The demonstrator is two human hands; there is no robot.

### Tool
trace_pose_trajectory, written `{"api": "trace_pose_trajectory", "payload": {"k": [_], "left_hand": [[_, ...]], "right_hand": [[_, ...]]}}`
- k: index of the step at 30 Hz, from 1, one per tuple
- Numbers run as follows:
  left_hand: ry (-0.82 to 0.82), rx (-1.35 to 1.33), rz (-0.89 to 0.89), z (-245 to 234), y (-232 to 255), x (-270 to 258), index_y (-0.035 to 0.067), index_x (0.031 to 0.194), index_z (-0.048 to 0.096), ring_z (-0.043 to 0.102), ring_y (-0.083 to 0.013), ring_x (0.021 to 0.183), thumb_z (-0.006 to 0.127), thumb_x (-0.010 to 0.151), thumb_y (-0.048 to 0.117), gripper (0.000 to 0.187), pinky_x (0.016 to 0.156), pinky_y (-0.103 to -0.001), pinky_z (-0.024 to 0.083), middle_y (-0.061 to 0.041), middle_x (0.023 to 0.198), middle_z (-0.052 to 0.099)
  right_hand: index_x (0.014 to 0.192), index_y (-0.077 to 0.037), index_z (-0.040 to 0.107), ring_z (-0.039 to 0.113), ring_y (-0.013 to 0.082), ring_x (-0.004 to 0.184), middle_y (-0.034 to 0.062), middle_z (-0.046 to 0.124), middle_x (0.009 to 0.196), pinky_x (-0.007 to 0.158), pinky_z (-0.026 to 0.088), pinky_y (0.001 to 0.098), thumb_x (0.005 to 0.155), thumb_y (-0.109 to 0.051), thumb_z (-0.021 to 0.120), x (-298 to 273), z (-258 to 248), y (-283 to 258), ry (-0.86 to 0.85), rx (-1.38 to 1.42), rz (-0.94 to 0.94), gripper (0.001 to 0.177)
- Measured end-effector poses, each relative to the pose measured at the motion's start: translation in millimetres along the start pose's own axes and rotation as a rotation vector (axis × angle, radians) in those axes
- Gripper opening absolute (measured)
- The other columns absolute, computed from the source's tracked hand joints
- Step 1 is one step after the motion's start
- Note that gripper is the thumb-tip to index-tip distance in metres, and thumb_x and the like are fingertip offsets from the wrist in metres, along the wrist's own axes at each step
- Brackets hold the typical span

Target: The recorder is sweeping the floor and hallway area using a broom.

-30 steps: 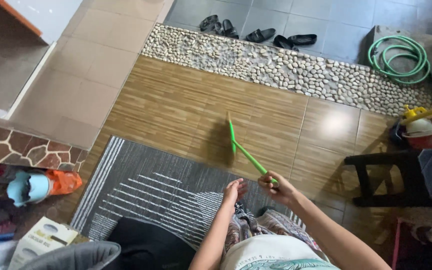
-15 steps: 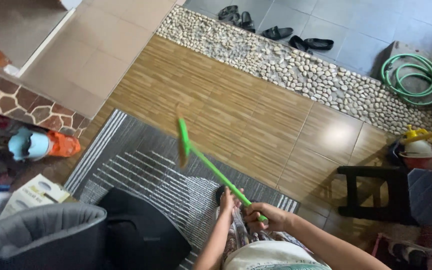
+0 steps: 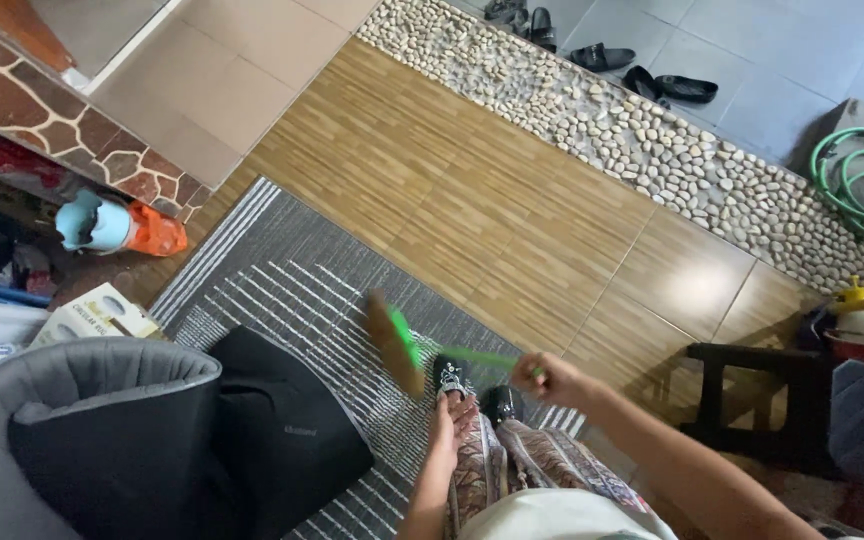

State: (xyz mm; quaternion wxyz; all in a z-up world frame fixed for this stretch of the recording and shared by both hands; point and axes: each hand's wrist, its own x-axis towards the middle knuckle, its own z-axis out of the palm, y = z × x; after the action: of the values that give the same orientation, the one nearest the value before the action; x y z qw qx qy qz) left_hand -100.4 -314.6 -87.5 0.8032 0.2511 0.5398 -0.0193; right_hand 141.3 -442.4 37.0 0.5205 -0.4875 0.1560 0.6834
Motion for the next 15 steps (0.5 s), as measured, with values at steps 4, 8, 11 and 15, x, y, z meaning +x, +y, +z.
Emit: {"api": "trace_pose_trajectory", "payload": {"k": [4, 8, 11, 15], "left_hand": [[-0.033, -0.01, 0.047, 5.3, -3.5, -9.5, 0.016, 0.144, 0.055, 0.071, -0.0141, 0.105, 0.033, 0.104, 0.052, 0.058, 0.085, -0.03, 0.048, -0.002, 0.125, 0.078], [-0.045, 0.006, 0.07, 15.6, 0.5, -12.1, 0.016, 0.143, 0.054, 0.073, -0.0169, 0.108, 0.045, 0.099, 0.048, 0.056, 0.093, -0.034, 0.048, -0.004, 0.124, 0.078], [-0.06, 0.039, 0.049, 24.4, 10.7, -12.1, 0.014, 0.142, 0.055, 0.073, -0.0197, 0.11, 0.053, 0.095, 0.053, 0.061, 0.1, -0.036, 0.049, -0.007, 0.126, 0.077], [-0.186, 0.062, -0.081, 25.3, 12.5, 12.8, 0.02, 0.147, 0.048, 0.065, -0.0192, 0.116, 0.044, 0.092, 0.072, 0.076, 0.104, -0.041, 0.044, -0.006, 0.142, 0.068]], "right_hand": [[0.07, -0.013, 0.045, 0.039, 0.0096, 0.045, 0.0007, 0.045, 0.061, 0.035, 0.03, 0.0256, 0.098, -0.006, 0.058, 64.2, -85.7, -7.1, -0.294, 0.06, -0.235, 0.031], [0.081, -0.008, 0.053, 0.042, 0.0123, 0.048, 0.0027, 0.049, 0.064, 0.037, 0.032, 0.0276, 0.095, -0.006, 0.052, 30.7, -14.5, -23.2, -0.149, -0.04, -0.113, 0.013], [0.097, 0.002, 0.063, 0.047, 0.0147, 0.046, 0.0066, 0.056, 0.067, 0.035, 0.036, 0.0278, 0.093, -0.007, 0.052, 54.7, -1.3, 22.8, 0.094, -0.487, -0.068, 0.015], [0.118, -0.004, 0.055, 0.065, 0.0107, 0.063, 0.0041, 0.064, 0.083, 0.047, 0.053, 0.0241, 0.098, -0.012, 0.062, 23.8, 46.4, 50.9, 0.145, -0.65, -0.136, 0.022]]}}
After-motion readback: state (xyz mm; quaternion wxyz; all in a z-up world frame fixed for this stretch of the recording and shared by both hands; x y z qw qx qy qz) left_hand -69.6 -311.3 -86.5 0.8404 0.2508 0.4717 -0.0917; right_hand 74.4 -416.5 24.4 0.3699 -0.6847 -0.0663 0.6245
